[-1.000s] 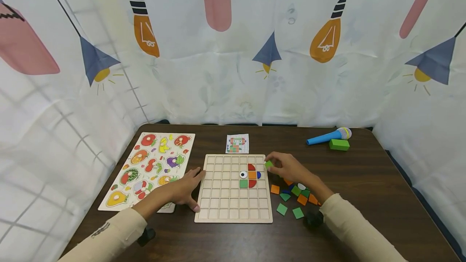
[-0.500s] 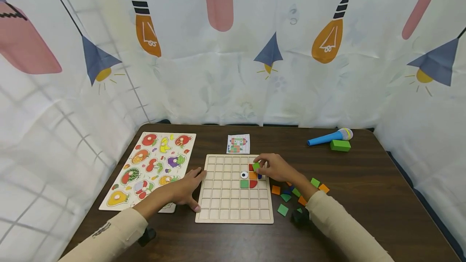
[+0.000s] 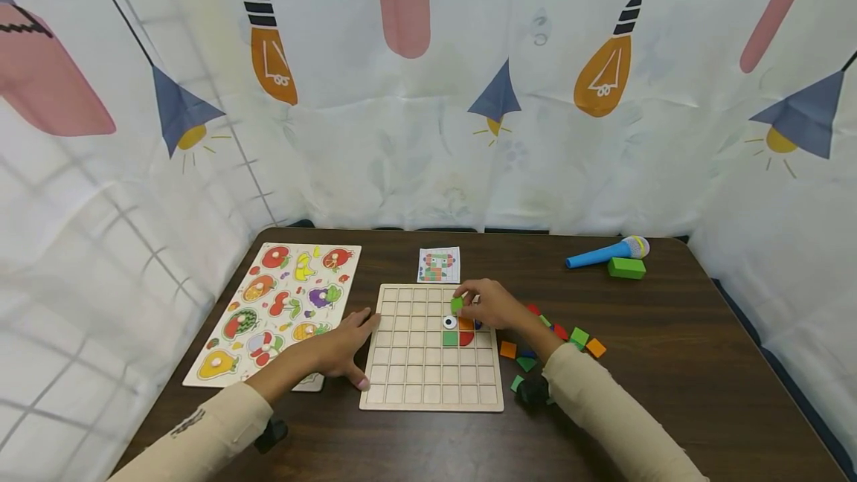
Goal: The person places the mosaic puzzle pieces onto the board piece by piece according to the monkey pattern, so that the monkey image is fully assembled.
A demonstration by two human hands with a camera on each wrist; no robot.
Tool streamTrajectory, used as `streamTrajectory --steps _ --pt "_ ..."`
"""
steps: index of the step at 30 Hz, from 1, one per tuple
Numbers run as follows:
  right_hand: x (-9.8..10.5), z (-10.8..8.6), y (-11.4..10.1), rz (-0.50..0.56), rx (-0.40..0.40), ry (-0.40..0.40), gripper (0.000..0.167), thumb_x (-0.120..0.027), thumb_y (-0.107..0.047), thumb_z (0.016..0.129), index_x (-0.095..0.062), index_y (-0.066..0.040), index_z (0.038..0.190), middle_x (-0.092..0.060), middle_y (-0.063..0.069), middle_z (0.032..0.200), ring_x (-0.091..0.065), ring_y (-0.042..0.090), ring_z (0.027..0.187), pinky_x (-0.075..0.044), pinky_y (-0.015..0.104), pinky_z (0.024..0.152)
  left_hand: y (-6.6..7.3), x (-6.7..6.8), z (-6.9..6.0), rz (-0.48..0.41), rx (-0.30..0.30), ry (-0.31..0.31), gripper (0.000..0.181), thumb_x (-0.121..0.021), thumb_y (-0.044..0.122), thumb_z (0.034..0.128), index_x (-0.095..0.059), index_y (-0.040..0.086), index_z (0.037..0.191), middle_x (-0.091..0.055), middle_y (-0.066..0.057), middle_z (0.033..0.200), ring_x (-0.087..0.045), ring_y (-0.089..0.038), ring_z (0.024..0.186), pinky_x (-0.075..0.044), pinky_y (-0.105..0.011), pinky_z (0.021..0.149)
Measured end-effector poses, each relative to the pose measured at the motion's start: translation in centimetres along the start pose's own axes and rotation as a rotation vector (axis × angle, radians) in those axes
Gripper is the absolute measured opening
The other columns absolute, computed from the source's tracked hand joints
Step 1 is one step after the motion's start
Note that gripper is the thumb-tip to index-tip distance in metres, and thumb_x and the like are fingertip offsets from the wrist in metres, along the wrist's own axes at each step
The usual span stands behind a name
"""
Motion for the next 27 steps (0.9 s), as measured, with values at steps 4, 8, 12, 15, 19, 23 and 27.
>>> streamTrajectory --steps 4,8,12,15,19,23,27 --pt "-0.1 0.5 0.1 -0.008 -0.001 0.007 0.025 -0.074 -0.016 0.092 -0.068 -0.011 0.115 -0.066 0.001 0.089 -0.057 0.013 0.076 -0.048 0.028 0.068 0.0 0.1 0.0 0.003 -0.008 0.007 0.118 -0.091 0.034 0.0706 -0.021 -0.001 0.158 -0.014 -0.03 0.164 -0.013 -0.049 0.152 -0.026 -0.061 0.117" --pt "-0.2 0.8 -0.2 -0.015 0.003 0.013 0.024 -0.074 -0.017 0.091 -0.07 -0.009 0.113 -0.068 0.0 0.087 -0.057 0.012 0.074 -0.048 0.028 0.067 0.1 0.1 0.0 0.013 -0.007 0.01 0.117 -0.091 0.035 0.0707 -0.022 -0.001 0.158 -0.015 -0.029 0.164 -0.014 -0.048 0.152 -0.027 -0.061 0.117" --pt "-0.4 1.0 -0.4 -0.039 -0.027 0.023 0.024 -0.076 -0.019 0.089 -0.072 -0.01 0.111 -0.068 -0.001 0.084 -0.055 0.012 0.07 -0.046 0.026 0.065 0.1 0.1 0.0 0.016 -0.006 0.01 0.117 -0.091 0.036 0.0709 -0.022 -0.001 0.158 -0.015 -0.029 0.164 -0.014 -0.048 0.152 -0.027 -0.061 0.117" --pt "-0.5 1.0 -0.4 -0.063 -0.059 0.024 0.024 -0.077 -0.021 0.089 -0.073 -0.011 0.11 -0.066 -0.003 0.083 -0.054 0.011 0.07 -0.046 0.026 0.065 0.2 0.2 -0.1 0.015 -0.008 0.01 0.117 -0.091 0.035 0.0708 -0.022 -0.001 0.158 -0.015 -0.029 0.164 -0.014 -0.049 0.152 -0.027 -0.061 0.117" --pt "-0.7 1.1 -0.6 -0.076 -0.082 0.019 0.023 -0.078 -0.02 0.089 -0.074 -0.011 0.11 -0.066 -0.004 0.084 -0.055 0.011 0.072 -0.047 0.026 0.067 0.2 0.2 -0.1 0.011 -0.01 0.012 0.118 -0.091 0.035 0.0707 -0.021 -0.002 0.158 -0.015 -0.03 0.164 -0.013 -0.049 0.152 -0.026 -0.062 0.117" --pt "-0.7 1.1 -0.9 -0.084 -0.077 0.015 0.021 -0.077 -0.018 0.089 -0.075 -0.011 0.109 -0.068 -0.005 0.084 -0.056 0.01 0.07 -0.047 0.026 0.066 0.3 0.2 -0.2 0.008 -0.01 0.012 0.117 -0.091 0.034 0.0708 -0.021 -0.002 0.158 -0.015 -0.03 0.164 -0.013 -0.049 0.152 -0.026 -0.062 0.117" --pt "-0.8 1.2 -0.8 -0.101 -0.08 0.014 0.019 -0.075 -0.018 0.089 -0.076 -0.012 0.107 -0.068 -0.005 0.082 -0.054 0.01 0.067 -0.045 0.025 0.062 0.3 0.2 -0.2 0.009 -0.008 0.01 0.117 -0.091 0.035 0.0706 -0.022 -0.001 0.158 -0.015 -0.03 0.163 -0.013 -0.049 0.152 -0.026 -0.062 0.117"
Point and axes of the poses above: each hand's wrist, its own z-axis towards the middle knuckle, its own x-axis out of the back of the hand, y = z × x, the point moved 8 cm from there along z, towards the middle knuckle
